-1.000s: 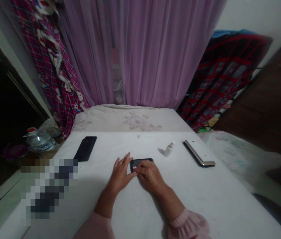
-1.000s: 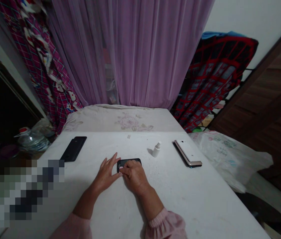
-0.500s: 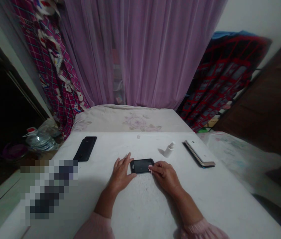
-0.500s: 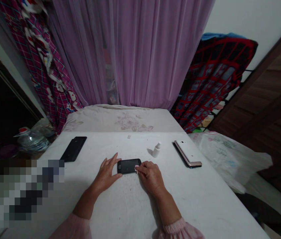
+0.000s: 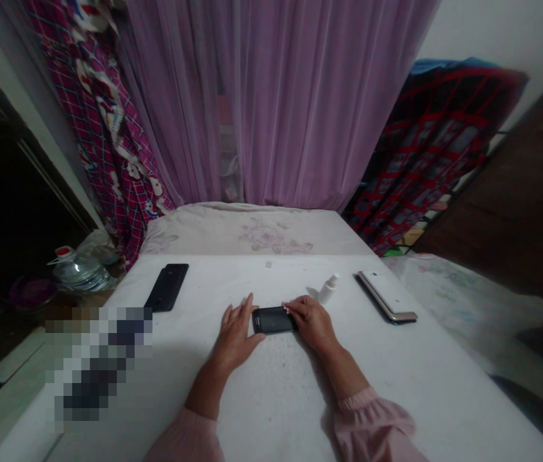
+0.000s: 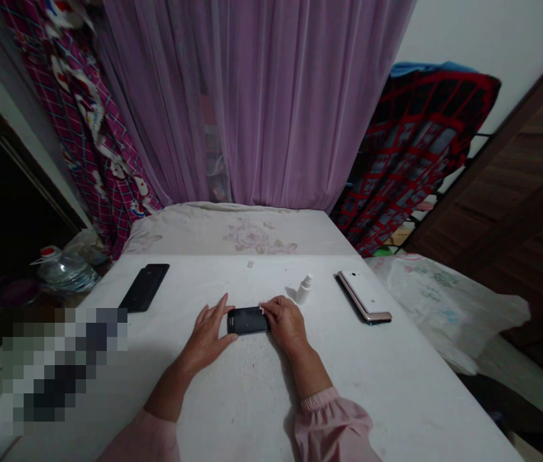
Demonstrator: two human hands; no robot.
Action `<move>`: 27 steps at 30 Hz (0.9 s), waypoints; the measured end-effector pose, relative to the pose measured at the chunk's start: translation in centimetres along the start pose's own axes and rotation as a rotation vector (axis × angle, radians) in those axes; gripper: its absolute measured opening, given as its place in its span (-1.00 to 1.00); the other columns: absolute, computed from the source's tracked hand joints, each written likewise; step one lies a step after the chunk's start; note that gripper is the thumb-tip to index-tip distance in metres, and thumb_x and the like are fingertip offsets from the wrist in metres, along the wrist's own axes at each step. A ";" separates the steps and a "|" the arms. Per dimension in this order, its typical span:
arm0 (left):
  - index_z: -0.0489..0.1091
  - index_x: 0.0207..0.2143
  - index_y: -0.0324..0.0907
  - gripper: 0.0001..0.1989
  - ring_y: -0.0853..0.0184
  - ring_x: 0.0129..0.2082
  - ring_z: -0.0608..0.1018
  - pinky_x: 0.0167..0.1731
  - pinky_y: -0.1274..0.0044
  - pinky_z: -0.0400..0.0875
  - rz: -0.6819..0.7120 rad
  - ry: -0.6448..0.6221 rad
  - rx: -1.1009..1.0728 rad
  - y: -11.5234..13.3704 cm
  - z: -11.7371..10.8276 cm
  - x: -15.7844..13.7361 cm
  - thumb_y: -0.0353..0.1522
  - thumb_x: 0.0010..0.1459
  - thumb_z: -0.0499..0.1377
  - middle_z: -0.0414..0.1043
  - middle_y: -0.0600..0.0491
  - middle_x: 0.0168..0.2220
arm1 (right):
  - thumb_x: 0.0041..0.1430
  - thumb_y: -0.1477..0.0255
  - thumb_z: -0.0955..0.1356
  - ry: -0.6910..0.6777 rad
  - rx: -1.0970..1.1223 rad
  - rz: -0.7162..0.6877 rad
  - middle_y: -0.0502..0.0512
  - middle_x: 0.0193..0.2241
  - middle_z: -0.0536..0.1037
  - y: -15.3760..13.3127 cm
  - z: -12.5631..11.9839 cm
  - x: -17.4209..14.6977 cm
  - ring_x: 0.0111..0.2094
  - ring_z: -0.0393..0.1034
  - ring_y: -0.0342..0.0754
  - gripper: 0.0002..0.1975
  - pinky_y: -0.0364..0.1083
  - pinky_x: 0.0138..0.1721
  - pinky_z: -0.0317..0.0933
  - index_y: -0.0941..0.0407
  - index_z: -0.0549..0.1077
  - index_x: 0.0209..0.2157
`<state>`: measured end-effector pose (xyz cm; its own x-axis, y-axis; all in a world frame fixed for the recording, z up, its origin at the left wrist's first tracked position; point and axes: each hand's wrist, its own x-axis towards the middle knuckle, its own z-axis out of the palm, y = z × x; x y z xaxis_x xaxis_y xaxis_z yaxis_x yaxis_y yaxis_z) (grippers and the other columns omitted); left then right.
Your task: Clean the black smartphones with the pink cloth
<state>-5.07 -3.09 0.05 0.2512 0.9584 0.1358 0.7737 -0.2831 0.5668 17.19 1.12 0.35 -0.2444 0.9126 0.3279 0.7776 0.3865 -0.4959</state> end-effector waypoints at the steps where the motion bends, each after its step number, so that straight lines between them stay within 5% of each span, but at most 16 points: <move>1: -0.35 0.33 -0.10 -0.07 0.16 0.24 0.22 0.26 0.15 -0.18 -0.001 0.004 0.000 0.0 0.0 0.0 -0.43 0.08 0.18 0.32 -0.02 0.16 | 0.18 0.47 0.33 0.001 -0.006 -0.011 0.06 -0.34 0.53 -0.1 -0.2 -0.6 -0.31 0.40 -0.08 -0.78 -0.14 -0.29 0.24 -0.01 0.60 -0.21; 8: -0.33 0.34 -0.10 -0.07 0.16 0.22 0.25 0.26 0.15 -0.18 -0.012 -0.001 0.000 0.1 0.1 0.2 -0.44 0.06 0.19 0.33 -0.01 0.16 | 0.22 0.43 0.31 -0.030 0.015 -0.043 0.05 -0.39 0.53 -0.6 -1.4 -3.8 -0.34 0.40 -0.10 -0.80 -0.16 -0.32 0.23 -0.01 0.60 -0.27; 19: -0.32 0.34 -0.12 -0.12 0.18 0.24 0.22 0.27 0.18 -0.18 -0.019 -0.016 0.005 0.2 -0.1 0.1 -0.43 0.09 0.14 0.29 -0.03 0.19 | 0.21 0.44 0.30 -0.030 -0.051 0.100 0.05 -0.31 0.55 -0.3 -0.5 0.0 -0.27 0.42 -0.09 -0.77 -0.16 -0.25 0.24 -0.01 0.60 -0.20; 27: -0.35 0.33 -0.12 -0.12 0.20 0.27 0.19 0.26 0.18 -0.16 -0.025 -0.013 0.030 0.3 0.0 0.3 -0.43 0.10 0.13 0.28 -0.05 0.20 | 0.19 0.44 0.34 -0.105 -0.161 -0.059 0.05 -0.31 0.57 -4.7 1.2 0.8 -0.25 0.39 -0.06 -0.80 -0.12 -0.22 0.17 -0.05 0.60 -0.22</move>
<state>-4.78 -2.88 0.29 0.2387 0.9647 0.1109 0.7968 -0.2599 0.5455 12.66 0.18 1.96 -0.3445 0.9013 0.2627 0.8410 0.4207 -0.3403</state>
